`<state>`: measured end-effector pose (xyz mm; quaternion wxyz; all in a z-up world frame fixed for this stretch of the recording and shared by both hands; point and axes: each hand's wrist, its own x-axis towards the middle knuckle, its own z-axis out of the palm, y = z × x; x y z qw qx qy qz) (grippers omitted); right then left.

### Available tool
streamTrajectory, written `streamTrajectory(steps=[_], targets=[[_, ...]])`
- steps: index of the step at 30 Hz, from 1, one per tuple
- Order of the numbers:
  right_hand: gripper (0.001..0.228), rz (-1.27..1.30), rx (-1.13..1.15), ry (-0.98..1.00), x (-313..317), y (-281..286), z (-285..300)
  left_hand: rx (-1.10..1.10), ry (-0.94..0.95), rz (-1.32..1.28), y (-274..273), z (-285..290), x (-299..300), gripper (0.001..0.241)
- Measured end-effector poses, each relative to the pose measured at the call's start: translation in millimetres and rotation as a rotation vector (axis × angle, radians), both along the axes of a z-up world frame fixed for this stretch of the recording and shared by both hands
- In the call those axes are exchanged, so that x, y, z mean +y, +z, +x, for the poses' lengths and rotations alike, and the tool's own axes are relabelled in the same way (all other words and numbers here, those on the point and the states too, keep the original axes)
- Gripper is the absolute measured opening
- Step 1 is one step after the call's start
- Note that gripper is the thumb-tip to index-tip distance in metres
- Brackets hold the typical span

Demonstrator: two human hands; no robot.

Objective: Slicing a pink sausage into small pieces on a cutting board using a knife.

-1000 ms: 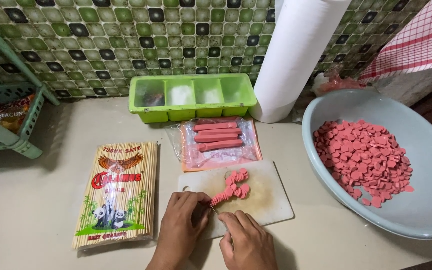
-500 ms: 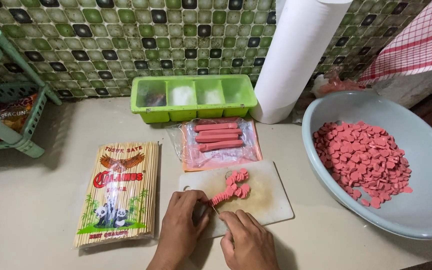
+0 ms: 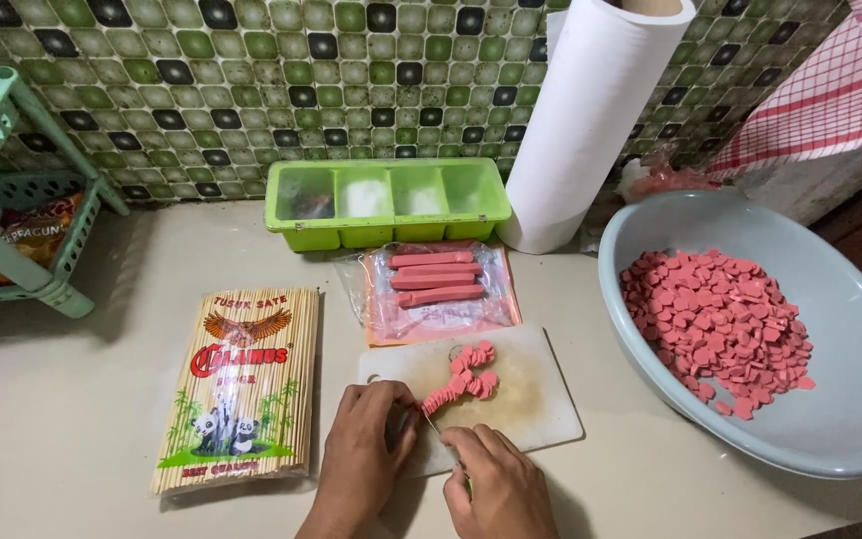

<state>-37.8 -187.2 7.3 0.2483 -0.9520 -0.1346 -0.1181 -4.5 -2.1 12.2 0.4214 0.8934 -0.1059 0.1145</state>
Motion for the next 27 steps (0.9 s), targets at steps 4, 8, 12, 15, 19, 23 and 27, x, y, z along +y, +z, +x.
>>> streamTrajectory(steps=[4,8,12,15,19,23,27], targets=[[0.044,0.024,0.021,-0.003,-4,0,0,0.005,-0.003,-0.017,-3,0,1,0.018],[0.042,0.062,0.061,0.035,-9,3,-2,-0.035,-0.025,-0.017,-6,1,2,0.019],[0.043,0.064,0.099,0.022,-14,6,-6,-0.09,-0.064,0.009,-13,4,5,0.017],[0.046,0.091,0.081,0.026,-14,13,-6,-0.128,-0.051,-0.036,-9,3,7,0.028],[0.047,0.105,0.084,-0.015,-15,13,-7,-0.135,0.014,-0.046,-1,7,12,0.033],[0.044,0.151,0.088,0.013,-20,16,-6,-0.05,0.14,0.142,-12,13,28,0.065],[0.043,0.157,0.015,0.038,-29,29,-2,0.078,0.152,0.283,-14,19,33,0.103]])
